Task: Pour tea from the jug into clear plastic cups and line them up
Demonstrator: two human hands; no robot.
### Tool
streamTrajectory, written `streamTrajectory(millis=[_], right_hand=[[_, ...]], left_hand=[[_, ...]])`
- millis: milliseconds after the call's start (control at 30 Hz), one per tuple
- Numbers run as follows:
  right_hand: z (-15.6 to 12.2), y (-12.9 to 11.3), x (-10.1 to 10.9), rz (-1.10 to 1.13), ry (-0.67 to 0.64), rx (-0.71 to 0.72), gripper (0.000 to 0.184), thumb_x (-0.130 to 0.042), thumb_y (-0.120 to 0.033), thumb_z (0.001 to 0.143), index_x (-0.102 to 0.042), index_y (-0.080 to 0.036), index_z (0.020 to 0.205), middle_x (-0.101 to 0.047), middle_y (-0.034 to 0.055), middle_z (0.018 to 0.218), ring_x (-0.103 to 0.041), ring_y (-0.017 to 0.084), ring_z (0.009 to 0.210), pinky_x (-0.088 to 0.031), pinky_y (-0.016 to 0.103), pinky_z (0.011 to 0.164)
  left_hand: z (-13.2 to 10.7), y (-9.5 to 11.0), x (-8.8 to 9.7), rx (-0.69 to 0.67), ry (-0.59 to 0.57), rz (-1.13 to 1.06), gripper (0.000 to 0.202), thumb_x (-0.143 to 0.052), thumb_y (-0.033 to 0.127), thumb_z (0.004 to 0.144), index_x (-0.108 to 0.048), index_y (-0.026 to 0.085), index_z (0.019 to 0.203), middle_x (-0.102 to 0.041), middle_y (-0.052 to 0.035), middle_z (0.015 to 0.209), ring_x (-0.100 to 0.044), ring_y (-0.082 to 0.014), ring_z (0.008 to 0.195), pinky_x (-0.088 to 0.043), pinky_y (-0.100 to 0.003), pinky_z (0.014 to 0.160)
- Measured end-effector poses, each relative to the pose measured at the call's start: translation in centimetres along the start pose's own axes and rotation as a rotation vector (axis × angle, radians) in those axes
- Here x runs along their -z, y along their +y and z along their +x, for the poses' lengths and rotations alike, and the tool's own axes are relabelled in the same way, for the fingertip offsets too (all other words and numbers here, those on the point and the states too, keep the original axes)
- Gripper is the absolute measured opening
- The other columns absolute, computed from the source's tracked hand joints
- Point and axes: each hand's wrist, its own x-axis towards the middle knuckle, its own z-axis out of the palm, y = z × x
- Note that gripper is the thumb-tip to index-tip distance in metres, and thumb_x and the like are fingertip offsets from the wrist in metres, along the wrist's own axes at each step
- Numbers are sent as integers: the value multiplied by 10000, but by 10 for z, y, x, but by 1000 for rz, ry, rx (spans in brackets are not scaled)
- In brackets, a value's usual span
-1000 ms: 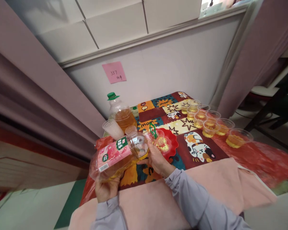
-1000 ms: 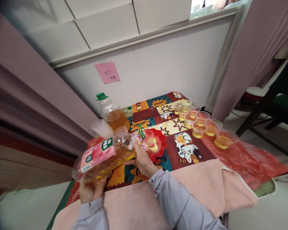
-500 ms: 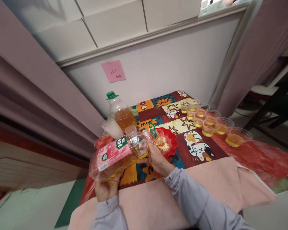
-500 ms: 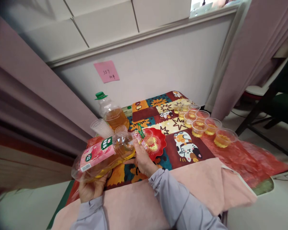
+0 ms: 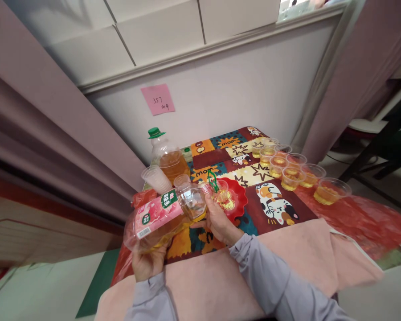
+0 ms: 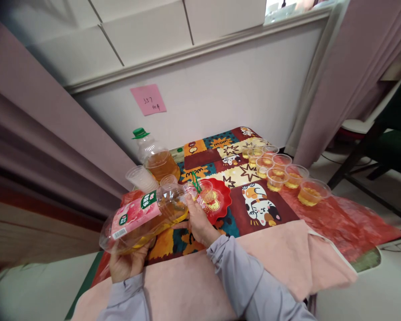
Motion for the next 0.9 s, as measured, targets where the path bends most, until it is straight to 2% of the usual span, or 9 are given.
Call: streamTrajectory(millis=[100, 367, 533, 733, 900], right_hand=[[0, 0, 0, -10, -5, 2, 579, -464, -694, 1124, -665, -265, 1457, -841, 101, 1240, -838, 263, 1079, -737, 420, 824], [-2, -3, -2, -2, -7, 2, 571, -445, -665, 1138, -657, -277, 1499, -847, 96, 1230, -843, 261, 1057, -740, 428, 823], [-2, -3, -1, 4, -5, 1, 566, -451, -655, 1139, -618, -302, 1550, -841, 86, 1261, -848, 256, 1043, -741, 416, 798], [-2, -2, -1, 5, 0, 2, 557, -451, -648, 1141, -651, -273, 1501, -838, 105, 1277, -847, 258, 1044, -739, 410, 800], [-2, -3, -1, 10, 0, -14, 547, -433, -631, 1153, -612, -287, 1538, -838, 93, 1280, -849, 246, 1040, -739, 413, 807]], left_hand=[[1, -1, 2, 6, -11, -2, 577, -820, 453, 802, -767, 334, 1364, -688, -92, 1576, -492, -508, 1563, -605, -773, 1021], [1, 0, 1, 22, 15, -22, 529, -725, 394, 869, -756, 333, 1394, -708, -85, 1549, -466, -504, 1582, -585, -802, 1022], [-2, 2, -5, 10, 34, -1, 534, -746, 392, 817, -783, 323, 1345, -675, -109, 1590, -382, -543, 1623, -599, -816, 982], [-6, 3, -9, -11, 27, 18, 586, -805, 390, 749, -779, 328, 1331, -658, -99, 1612, -382, -549, 1621, -615, -798, 972], [-7, 4, -10, -1, 17, 26, 573, -804, 415, 787, -774, 352, 1356, -614, -81, 1662, -357, -530, 1640, -608, -774, 1016]])
